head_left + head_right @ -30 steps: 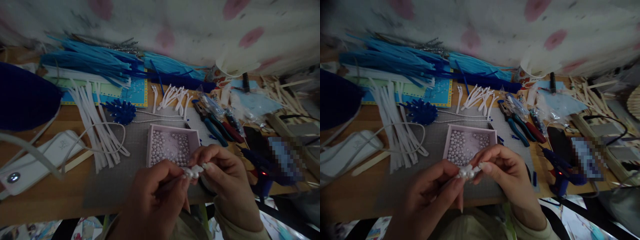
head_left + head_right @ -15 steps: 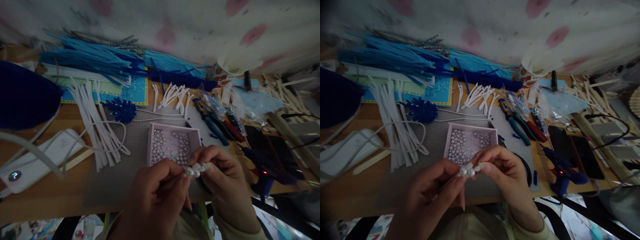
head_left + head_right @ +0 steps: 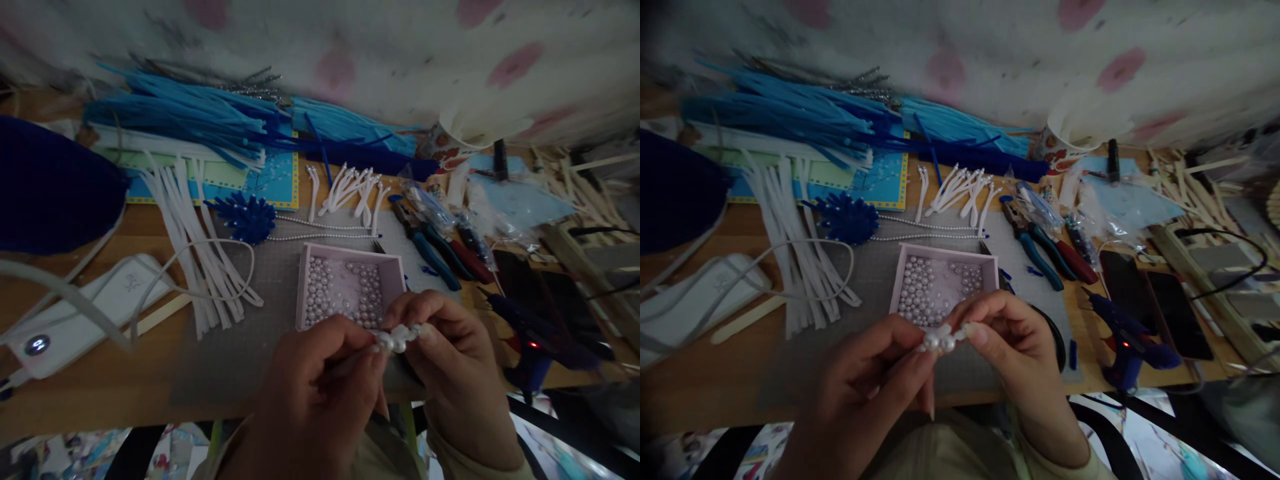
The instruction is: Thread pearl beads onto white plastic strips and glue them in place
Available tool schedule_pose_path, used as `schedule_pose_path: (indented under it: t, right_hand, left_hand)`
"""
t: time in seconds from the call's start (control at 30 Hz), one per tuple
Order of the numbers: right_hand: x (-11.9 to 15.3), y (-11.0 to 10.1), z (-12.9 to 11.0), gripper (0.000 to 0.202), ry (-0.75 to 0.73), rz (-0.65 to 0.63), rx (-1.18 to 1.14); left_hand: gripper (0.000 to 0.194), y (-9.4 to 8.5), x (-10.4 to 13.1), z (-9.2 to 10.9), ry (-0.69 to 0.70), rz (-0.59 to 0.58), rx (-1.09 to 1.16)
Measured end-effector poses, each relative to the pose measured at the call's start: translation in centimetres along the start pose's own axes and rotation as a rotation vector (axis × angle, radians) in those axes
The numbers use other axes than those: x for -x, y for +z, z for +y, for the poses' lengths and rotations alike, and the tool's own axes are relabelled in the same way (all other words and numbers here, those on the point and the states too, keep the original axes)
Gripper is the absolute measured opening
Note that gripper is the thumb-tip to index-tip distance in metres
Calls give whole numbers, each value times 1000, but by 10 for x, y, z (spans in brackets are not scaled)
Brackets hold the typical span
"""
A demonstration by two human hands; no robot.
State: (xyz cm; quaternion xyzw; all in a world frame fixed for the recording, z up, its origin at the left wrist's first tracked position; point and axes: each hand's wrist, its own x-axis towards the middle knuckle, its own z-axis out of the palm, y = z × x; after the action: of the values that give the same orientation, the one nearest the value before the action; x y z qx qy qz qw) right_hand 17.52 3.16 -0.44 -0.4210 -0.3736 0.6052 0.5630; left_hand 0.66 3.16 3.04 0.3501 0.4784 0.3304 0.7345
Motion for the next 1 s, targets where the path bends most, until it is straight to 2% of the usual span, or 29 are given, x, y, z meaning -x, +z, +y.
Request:
schedule_pose_path:
  t: [0.17, 0.37, 0.67, 0.8, 1.0]
  right_hand:
    - [1, 4, -1, 10, 4, 66, 16]
    - [-1, 5, 1, 9, 6, 47, 7]
    - [-1, 16, 9, 10, 7, 142, -75]
    - [0, 16, 15, 7, -21, 135, -74]
    - [0, 5, 18, 6, -62, 126, 61]
  left_hand:
    - [17, 2, 0, -1, 9, 17, 20]
    - [18, 3, -1, -3, 19, 16, 51]
    - [21, 8, -2, -9, 80, 66, 54]
    - [21, 10, -3, -12, 98, 88, 80]
    - [22, 5, -14, -20, 102, 12, 193]
